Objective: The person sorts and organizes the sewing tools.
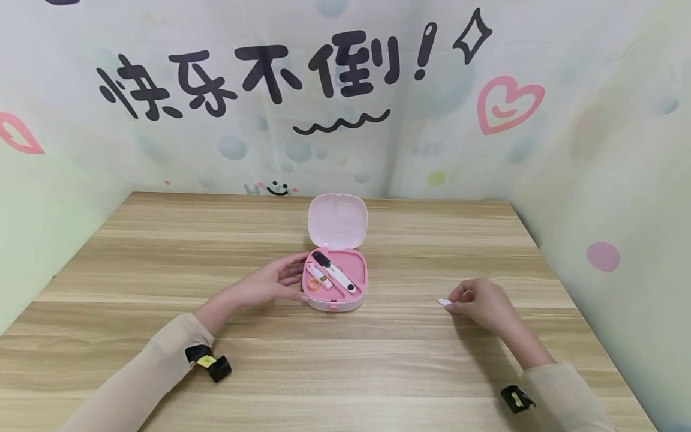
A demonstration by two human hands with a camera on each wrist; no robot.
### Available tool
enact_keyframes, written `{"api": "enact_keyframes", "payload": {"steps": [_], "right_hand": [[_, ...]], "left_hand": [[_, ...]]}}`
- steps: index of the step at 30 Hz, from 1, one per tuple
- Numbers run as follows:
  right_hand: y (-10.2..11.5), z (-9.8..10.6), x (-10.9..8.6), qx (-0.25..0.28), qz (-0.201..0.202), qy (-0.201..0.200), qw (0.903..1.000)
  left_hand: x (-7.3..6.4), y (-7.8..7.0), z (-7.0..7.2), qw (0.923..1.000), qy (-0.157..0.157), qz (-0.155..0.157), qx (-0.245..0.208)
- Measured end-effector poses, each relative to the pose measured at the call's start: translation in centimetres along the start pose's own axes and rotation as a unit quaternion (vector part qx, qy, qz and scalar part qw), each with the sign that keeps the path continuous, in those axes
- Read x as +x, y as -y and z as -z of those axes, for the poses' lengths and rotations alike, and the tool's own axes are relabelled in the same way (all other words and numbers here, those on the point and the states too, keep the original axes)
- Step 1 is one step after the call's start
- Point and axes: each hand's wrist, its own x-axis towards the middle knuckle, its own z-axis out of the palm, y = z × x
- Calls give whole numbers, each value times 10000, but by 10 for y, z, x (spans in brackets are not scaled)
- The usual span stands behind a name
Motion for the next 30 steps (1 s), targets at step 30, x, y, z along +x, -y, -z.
{"api": "enact_keyframes", "payload": {"steps": [30], "right_hand": [[8,-7,-1,-484,336,-106,9982]], "left_hand": [[0,0,0,9997,74,-212,53]]}}
